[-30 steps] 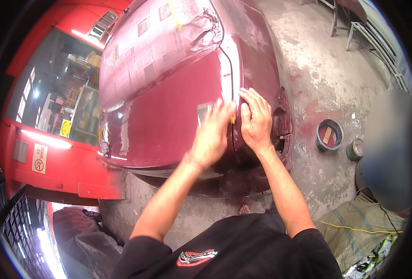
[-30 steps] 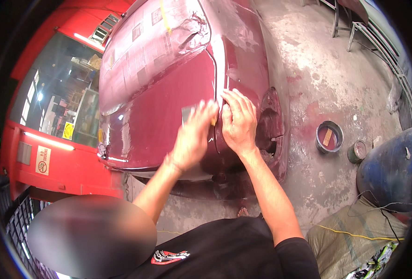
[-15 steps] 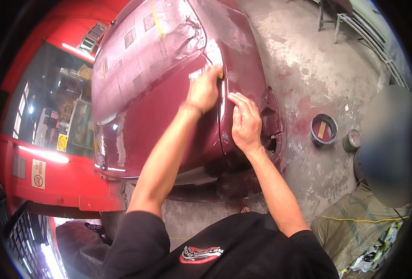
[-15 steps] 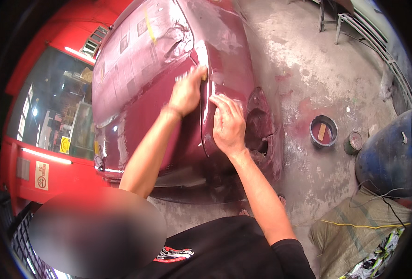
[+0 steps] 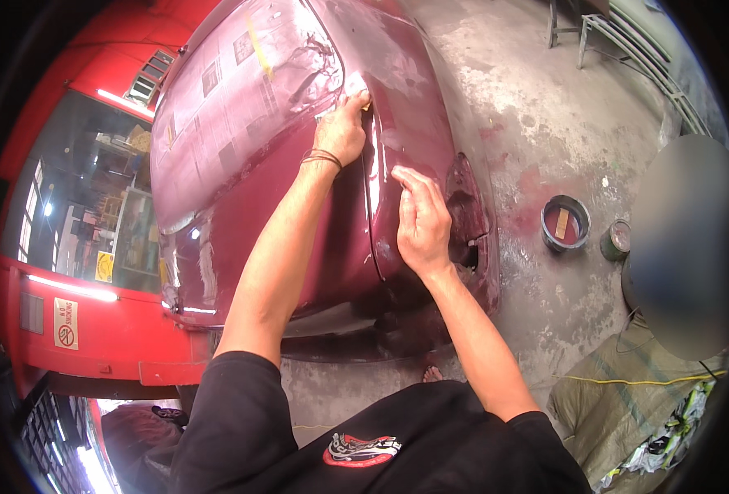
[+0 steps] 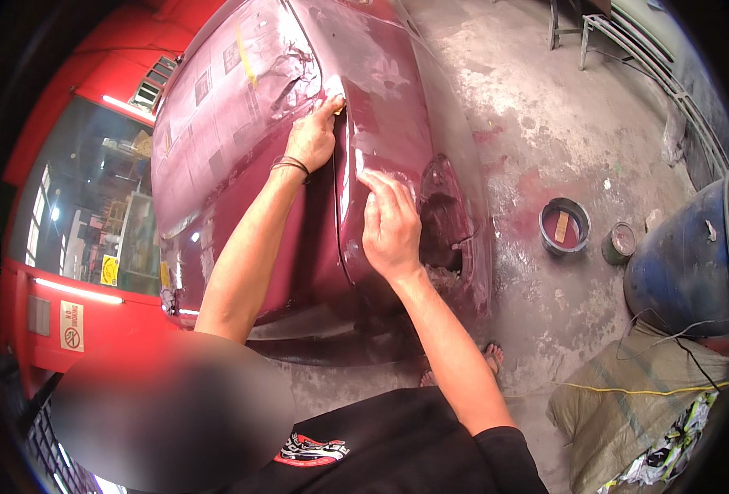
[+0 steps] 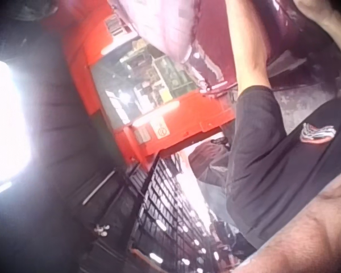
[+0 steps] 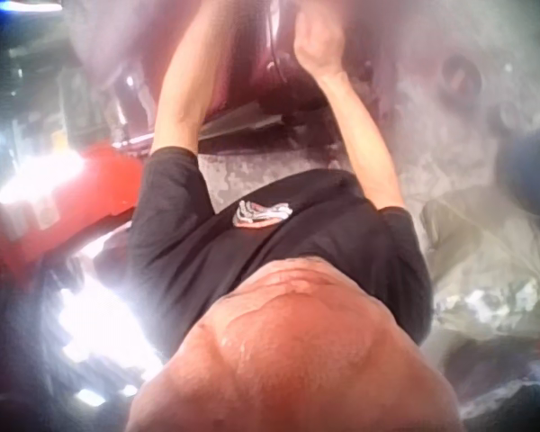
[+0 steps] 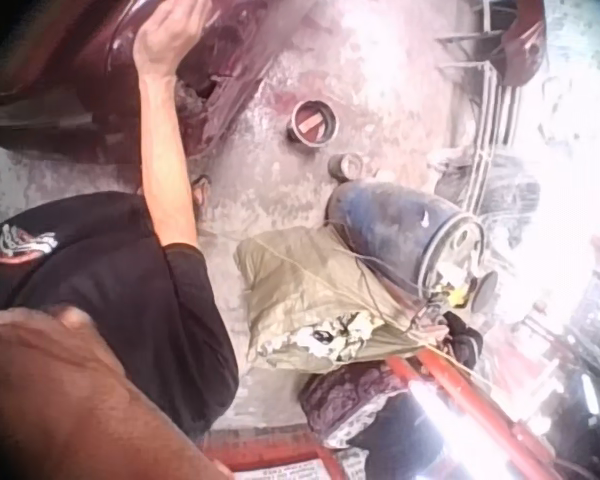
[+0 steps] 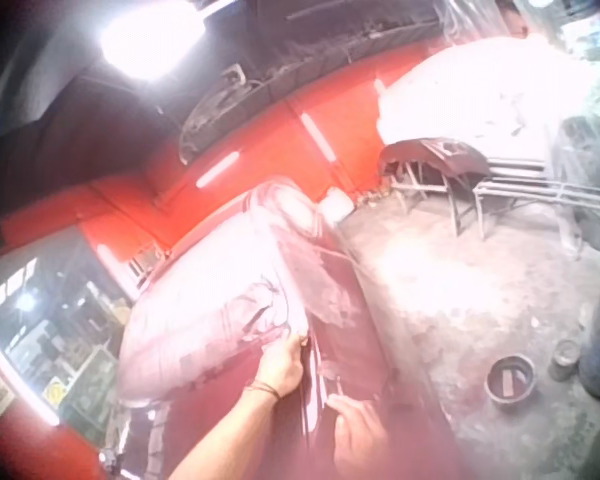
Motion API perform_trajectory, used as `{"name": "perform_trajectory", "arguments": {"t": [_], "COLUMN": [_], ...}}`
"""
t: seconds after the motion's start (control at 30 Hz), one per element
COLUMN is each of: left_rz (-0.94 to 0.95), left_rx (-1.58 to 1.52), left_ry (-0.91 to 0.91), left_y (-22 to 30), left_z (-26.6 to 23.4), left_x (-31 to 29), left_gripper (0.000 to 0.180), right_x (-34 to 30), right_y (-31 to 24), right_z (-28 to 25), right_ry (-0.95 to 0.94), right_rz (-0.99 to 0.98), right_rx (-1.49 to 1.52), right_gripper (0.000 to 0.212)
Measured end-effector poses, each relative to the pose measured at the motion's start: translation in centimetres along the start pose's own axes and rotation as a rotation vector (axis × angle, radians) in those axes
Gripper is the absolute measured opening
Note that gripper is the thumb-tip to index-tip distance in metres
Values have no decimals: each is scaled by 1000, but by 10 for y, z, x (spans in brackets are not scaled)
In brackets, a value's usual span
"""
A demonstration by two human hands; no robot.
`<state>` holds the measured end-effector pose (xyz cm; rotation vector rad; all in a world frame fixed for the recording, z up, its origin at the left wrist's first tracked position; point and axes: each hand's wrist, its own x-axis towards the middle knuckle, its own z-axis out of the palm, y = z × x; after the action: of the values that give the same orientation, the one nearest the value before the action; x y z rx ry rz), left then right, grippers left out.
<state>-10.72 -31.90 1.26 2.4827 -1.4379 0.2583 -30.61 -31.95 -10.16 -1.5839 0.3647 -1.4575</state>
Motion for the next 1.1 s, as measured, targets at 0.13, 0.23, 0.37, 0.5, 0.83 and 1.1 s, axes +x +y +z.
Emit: {"name": "perform_trajectory", "arguments": {"t": [0.13, 0.23, 0.37, 0.5, 0.83, 1.1], "left_rz": [225, 219, 217, 141, -66, 217], "left_rx": [-76, -110, -90, 37, -434, -187], "left_ry": [1, -116, -133, 45, 109, -100], "left_y": [23, 62, 53, -3, 3, 48], "left_z": [4, -28, -29, -2, -48, -102], "left_x": [-78, -181, -195, -82, -65, -170], "left_gripper": [47, 55, 56, 50, 34, 38], "right_x": [3, 6, 3, 0, 5, 41], "right_y": [10, 12, 10, 1, 8, -57], "right_z": [-7, -8, -6, 0, 1, -38], "right_ry": [28, 37, 23, 4, -15, -552], "right_rz": [4, 10, 6, -8, -54, 484], "right_rx": [-39, -32, -33, -24, -142, 547], "right_gripper": [26, 26, 26, 28, 24, 45]}}
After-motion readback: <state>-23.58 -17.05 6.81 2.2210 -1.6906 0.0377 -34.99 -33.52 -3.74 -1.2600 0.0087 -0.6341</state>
